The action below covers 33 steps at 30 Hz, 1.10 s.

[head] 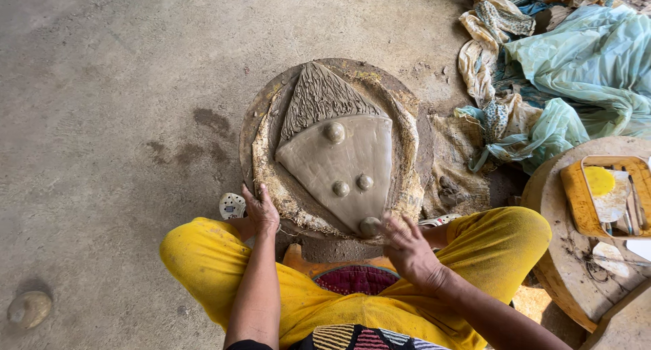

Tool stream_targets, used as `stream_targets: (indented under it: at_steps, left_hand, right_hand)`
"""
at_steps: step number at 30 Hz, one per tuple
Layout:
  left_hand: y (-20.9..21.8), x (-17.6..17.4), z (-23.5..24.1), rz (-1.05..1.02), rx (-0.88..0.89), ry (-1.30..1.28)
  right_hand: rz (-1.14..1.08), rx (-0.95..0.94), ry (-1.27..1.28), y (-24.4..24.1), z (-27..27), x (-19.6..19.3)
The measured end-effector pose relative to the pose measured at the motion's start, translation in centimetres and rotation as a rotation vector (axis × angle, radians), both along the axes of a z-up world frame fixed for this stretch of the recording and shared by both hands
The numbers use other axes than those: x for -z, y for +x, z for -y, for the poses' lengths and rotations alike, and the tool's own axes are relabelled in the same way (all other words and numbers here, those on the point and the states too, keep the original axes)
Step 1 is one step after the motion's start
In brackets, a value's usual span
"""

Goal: The person shapes a clay mask by hand, smoothing the edges and pressing clay decorative elements onto the surface.

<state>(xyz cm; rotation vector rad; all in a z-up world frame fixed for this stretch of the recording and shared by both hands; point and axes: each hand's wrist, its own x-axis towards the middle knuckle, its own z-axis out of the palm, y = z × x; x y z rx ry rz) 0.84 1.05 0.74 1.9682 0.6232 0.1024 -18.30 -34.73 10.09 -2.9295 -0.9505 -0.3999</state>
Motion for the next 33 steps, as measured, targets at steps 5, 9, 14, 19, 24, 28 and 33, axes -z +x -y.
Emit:
stream_targets:
  at_steps: [5,9,14,19,24,28,33]
  left_hand:
    - [1.0,2.2,-0.9,0.089,0.023,0.119]
    - [2.3,3.7,-1.7,0.036,0.014,0.054]
    - [2.5,5.6,-2.1,0.035,-0.020,0.006]
    - [2.6,5.5,-2.0,0.118,-0.008,-0.020]
    - [2.4,5.4,-2.0,0.065,-0.002,-0.001]
    - [2.5,5.4,-1.8,0.118,-0.023,-0.035]
    - [2.4,5.3,-1.7,0.104,-0.026,-0.049]
  right_hand:
    - [-0.554,0.465,0.759,2.4,0.5,2.7]
    - [-0.737,0.528,0.617,3.1,-1.2,3.9]
    - [-0.657,0.525,0.654,-0.1,-2.2,5.7]
    - [-0.520,0.595,0.539,-1.7,-2.4,7.0]
    - [-0.613,0.703,0.402,2.4,-2.7,7.3]
    - [-0.733,0.743,0.382,1.9,-4.4,7.2]
    - [-0.835,0.707,0.362,-0.6,-4.7,6.3]
